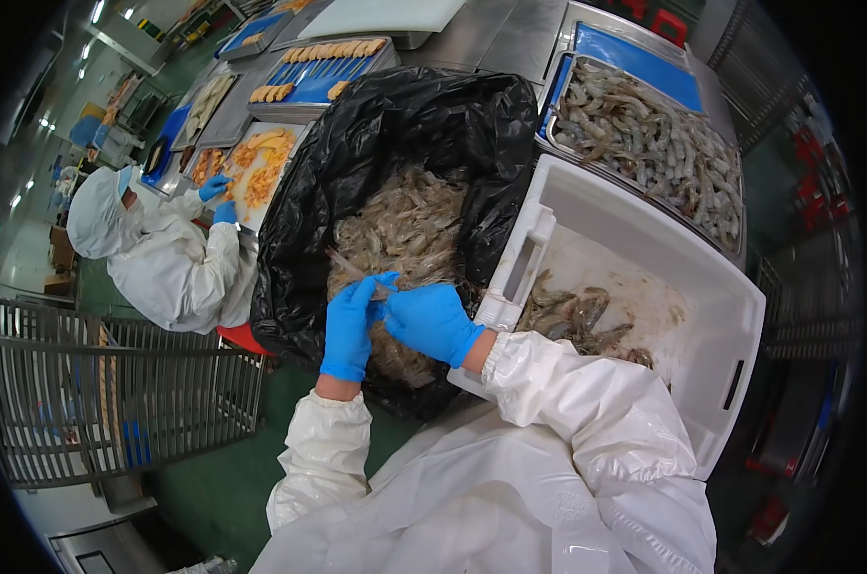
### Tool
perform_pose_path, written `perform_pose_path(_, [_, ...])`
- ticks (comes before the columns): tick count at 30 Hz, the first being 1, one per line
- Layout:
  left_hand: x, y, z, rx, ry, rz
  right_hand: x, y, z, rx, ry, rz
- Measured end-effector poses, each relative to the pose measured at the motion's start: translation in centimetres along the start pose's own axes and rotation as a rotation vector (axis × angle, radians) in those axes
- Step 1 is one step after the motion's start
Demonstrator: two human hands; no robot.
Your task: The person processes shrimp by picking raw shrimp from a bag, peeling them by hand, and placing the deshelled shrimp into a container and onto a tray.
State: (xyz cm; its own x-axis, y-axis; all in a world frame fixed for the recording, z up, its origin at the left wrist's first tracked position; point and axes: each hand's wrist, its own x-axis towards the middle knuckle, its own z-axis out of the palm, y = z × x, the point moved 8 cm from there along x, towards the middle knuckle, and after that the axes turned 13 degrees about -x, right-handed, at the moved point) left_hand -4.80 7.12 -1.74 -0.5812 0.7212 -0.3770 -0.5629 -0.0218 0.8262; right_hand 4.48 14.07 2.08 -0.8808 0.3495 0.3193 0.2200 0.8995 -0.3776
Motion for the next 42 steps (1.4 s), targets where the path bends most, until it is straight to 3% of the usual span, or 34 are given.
perform_pose_path(2, [0.8, -1.7, -1.2, -0.284, -0.038, -0.082, 0.3, 0.0, -0.5, 0.045, 0.045, -0.023])
perform_pose_path(4, [1.4, -2.1, -3.5, -0.388, 0.073, -0.061, 0.5, 0.5, -1.5, 0.123, 0.121, -0.017])
perform_pose_path(5, [1.3, -1.8, -4.2, -0.438, 0.128, -0.051, 0.6, 1.5, -1.0, 0.109, 0.001, 0.077])
perform_pose_path(8, [0.6, 0.3, -4.4, -0.132, 0.144, 0.102, 2.3, 2.8, -1.4, 0.024, -0.039, 0.104])
perform_pose_path(9, [0.1, 1.0, -4.1, -0.054, 0.151, 0.139, 2.6, 2.3, -1.7, -0.116, 0.135, -0.064])
perform_pose_path(12, [-0.8, 2.4, -2.9, 0.186, 0.138, 0.242, 3.0, 0.6, -2.9, -0.103, 0.148, -0.19])
perform_pose_path(13, [-1.0, 2.4, -2.6, 0.27, 0.117, 0.267, 3.1, 1.1, -1.4, 0.047, -0.259, -0.028])
perform_pose_path(16, [-2.0, 3.1, -0.1, 0.32, 0.039, 0.381, 2.6, 0.4, 0.5, 0.001, -0.417, -0.018])
perform_pose_path(20, [-2.3, 3.1, 1.1, 0.366, -0.035, 0.434, 1.7, 0.5, 0.7, 0.072, -0.289, -0.006])
perform_pose_path(23, [-2.3, 2.5, 1.3, 0.393, -0.051, 0.432, 1.0, 0.6, 0.7, -0.06, -0.164, 0.008])
perform_pose_path(26, [-2.3, 2.4, 1.5, 0.507, -0.055, 0.396, 0.7, 1.0, 0.0, 0.106, -0.108, 0.083])
perform_pose_path(29, [-1.7, 0.7, 0.5, 0.326, -0.03, 0.241, 0.3, 1.9, 0.1, 0.427, -0.302, 0.316])
perform_pose_path(32, [-1.8, 0.5, 1.7, -0.138, -0.225, 0.13, -0.4, 2.4, 0.5, 0.819, -0.289, 0.43])
perform_pose_path(35, [-1.5, -0.4, 1.1, -0.233, -0.207, 0.126, -0.6, 2.4, 0.6, 0.749, -0.276, 0.455])
perform_pose_path(38, [-1.9, 1.0, 1.0, 0.002, -0.123, 0.16, -0.3, 1.2, -2.5, -0.111, 0.141, 0.071])
perform_pose_path(42, [-2.7, 2.6, 1.8, 0.116, -0.099, 0.213, -0.4, 0.4, -2.4, -0.273, 0.097, -0.007])
